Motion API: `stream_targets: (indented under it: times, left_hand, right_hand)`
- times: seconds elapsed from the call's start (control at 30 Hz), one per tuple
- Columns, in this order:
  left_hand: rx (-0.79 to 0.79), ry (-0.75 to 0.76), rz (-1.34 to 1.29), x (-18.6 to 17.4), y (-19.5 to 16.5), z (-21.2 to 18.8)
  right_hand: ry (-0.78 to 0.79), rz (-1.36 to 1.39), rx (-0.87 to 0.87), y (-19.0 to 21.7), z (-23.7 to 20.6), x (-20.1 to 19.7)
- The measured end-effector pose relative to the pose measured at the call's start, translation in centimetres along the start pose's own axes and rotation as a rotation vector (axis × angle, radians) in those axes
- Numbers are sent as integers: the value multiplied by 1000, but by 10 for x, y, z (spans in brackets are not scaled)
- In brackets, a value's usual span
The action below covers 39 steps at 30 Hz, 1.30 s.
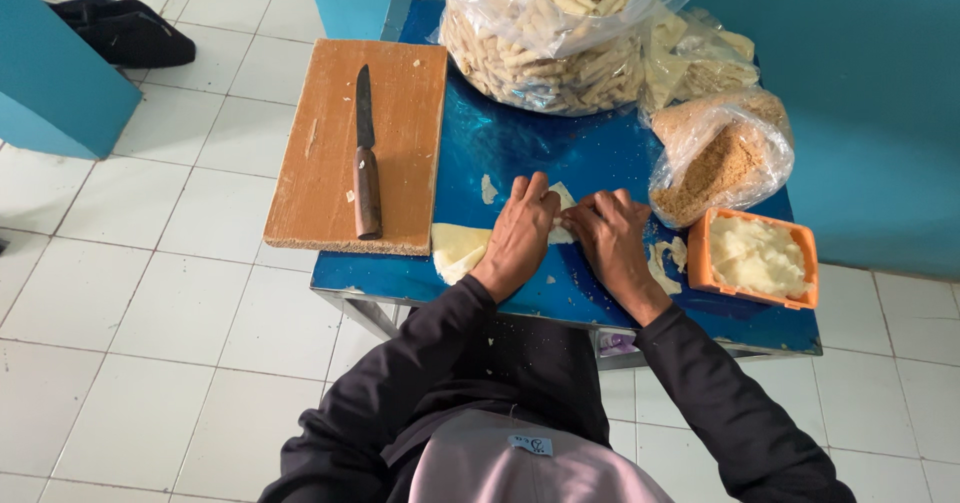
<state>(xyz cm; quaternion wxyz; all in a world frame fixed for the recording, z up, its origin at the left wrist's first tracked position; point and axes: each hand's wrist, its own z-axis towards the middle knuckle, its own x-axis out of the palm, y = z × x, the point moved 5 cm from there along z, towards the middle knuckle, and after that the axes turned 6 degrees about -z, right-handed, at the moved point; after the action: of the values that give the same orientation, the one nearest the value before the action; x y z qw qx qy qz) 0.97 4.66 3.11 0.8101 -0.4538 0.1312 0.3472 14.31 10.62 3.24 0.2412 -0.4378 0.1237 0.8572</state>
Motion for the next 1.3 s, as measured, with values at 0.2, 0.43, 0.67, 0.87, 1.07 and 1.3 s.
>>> stream_targets:
  times: [0.2,0.43,0.67,0.87,1.07,1.3]
  left_hand:
    - [43,-27,70,-2,-4,1]
    - [83,52,267,0,-30,-28]
    - [60,64,347,4,-36,-42]
    - [95,59,476,10,-34,-46]
    - [85,58,512,11,-33,-44]
    - [110,45,516,9,-36,-46]
  right_hand:
    - [-1,-144,-20,19,-12,-16]
    - [113,-272,4,11,-10,1]
    - [252,-228,84,-24,9,33]
    - [162,260,92,-34,17,33]
    - [158,288,198,-44,26,35]
    - [360,1092,582,-69,20,9]
